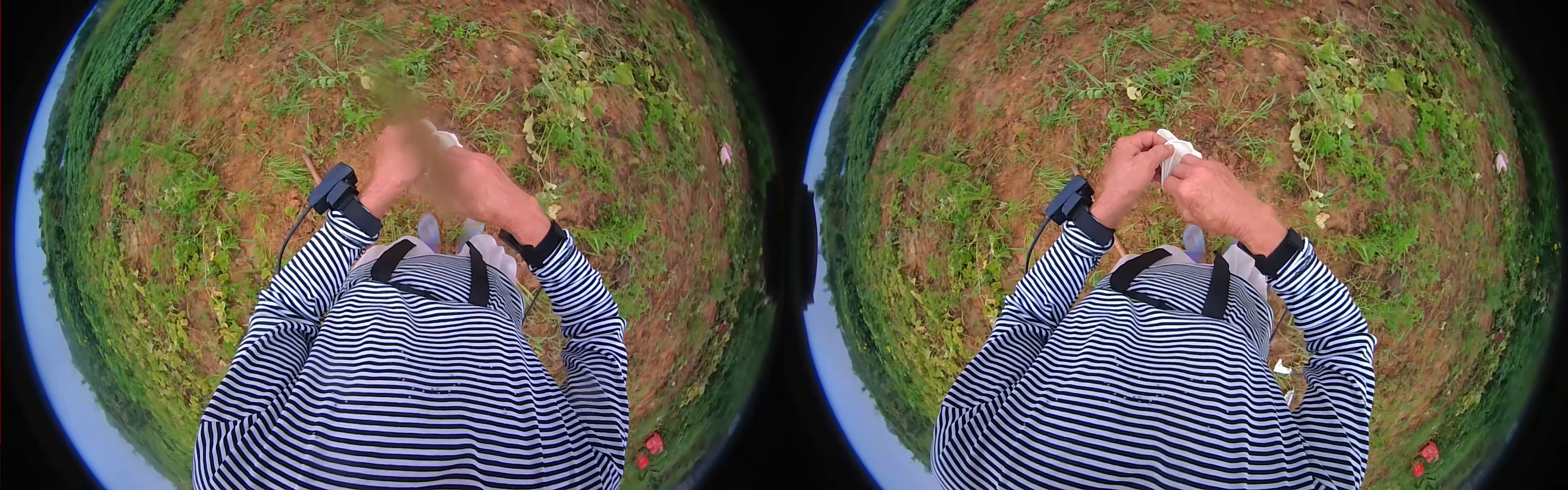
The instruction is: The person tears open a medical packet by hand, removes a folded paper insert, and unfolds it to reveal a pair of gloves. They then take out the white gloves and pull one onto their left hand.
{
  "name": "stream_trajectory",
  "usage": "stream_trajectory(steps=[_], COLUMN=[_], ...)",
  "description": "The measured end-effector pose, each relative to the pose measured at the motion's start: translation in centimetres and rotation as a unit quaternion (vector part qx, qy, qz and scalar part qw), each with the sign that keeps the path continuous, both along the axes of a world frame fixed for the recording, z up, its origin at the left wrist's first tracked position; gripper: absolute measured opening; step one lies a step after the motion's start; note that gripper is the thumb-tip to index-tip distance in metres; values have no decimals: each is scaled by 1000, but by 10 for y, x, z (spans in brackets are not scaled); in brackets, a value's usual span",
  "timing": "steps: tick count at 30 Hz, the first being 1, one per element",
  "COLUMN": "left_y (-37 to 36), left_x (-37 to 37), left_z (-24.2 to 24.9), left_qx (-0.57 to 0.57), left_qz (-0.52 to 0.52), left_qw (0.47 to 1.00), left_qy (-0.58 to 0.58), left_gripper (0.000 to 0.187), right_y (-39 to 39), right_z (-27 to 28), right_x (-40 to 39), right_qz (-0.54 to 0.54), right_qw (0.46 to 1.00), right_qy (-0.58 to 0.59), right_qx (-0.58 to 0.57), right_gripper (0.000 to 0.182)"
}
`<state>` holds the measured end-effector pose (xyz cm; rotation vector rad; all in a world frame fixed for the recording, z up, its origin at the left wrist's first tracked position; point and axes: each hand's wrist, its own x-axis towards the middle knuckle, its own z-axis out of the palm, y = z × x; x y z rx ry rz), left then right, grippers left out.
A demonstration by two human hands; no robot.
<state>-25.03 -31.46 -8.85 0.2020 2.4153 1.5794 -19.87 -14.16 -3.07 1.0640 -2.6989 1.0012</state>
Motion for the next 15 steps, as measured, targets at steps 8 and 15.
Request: stream_trajectory(steps=[8, 15], left_y=[-2, -4], left_x=[2, 4], left_z=[-29, -23], left_qx=[-22, -25], left_qz=[-5, -20], left_qw=[999, 999], left_qy=[39, 20], left_gripper=[14, 12], right_y=[7, 14], right_z=[-23, 1], right_x=[-6, -2], right_qz=[-74, -210], right_qw=[985, 842], right_qy=[-154, -397], right_qx=[14, -299], right_gripper=[15, 22])
